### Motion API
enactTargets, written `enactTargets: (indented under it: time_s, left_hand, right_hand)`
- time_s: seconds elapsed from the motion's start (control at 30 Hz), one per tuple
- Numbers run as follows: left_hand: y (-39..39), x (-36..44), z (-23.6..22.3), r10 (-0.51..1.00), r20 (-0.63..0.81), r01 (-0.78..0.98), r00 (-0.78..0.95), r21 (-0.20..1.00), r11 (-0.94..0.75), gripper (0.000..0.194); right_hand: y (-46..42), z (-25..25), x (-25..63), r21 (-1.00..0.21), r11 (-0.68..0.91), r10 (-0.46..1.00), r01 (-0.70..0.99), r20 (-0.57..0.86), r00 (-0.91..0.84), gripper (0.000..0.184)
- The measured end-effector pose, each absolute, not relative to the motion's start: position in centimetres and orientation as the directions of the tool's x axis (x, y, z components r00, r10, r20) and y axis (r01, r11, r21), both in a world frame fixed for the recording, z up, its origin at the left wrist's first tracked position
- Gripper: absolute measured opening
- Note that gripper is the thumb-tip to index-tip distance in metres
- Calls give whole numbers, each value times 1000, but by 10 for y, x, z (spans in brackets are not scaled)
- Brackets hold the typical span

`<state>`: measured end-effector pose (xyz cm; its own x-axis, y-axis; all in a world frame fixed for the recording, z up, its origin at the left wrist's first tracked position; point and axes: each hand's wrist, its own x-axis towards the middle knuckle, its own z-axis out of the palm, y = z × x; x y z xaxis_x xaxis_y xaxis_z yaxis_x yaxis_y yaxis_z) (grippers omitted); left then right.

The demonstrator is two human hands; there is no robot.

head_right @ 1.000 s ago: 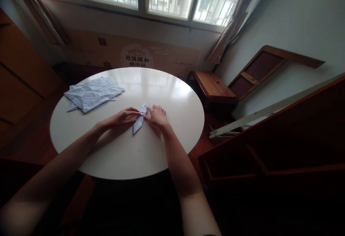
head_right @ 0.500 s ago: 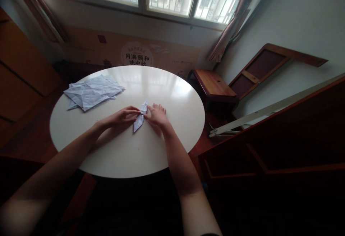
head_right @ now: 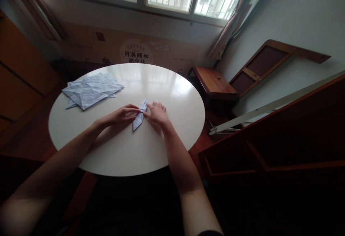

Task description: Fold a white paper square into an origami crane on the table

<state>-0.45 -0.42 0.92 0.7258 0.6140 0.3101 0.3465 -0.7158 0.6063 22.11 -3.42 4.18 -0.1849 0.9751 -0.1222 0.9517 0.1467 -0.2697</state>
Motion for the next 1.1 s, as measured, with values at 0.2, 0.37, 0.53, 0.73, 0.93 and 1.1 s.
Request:
enactTargets:
  time_s: [0.2, 0.37, 0.53, 0.73, 0.93, 1.1]
  left_hand:
    - [-5, -5, 10, 614, 305, 360, 728, 592, -721, 41]
    - [-5, -5, 11, 616, 291, 370, 732, 589, -718, 42]
    - [-4, -5, 10, 603, 311, 351, 734, 586, -730, 43]
    - [-5, -5, 12, 605, 305, 354, 735, 589, -727, 42]
    - [-7, -5, 15, 644, 258, 406, 720, 597, -692, 46]
    - [-8, -5, 16, 644, 259, 404, 720, 598, -692, 46]
  right_hand:
    - [-34, 42, 221, -273, 145, 974, 951, -126, -185, 67]
    - [-33, 41, 221, -266, 143, 974, 953, -132, -183, 65]
    - [-33, 43, 221, -270, 145, 973, 952, -133, -187, 65]
    - [-37, 47, 220, -280, 150, 974, 948, -124, -191, 64]
    - [-36, 44, 221, -263, 168, 974, 950, -105, -201, 64]
    - [-37, 44, 221, -265, 173, 972, 949, -109, -207, 64]
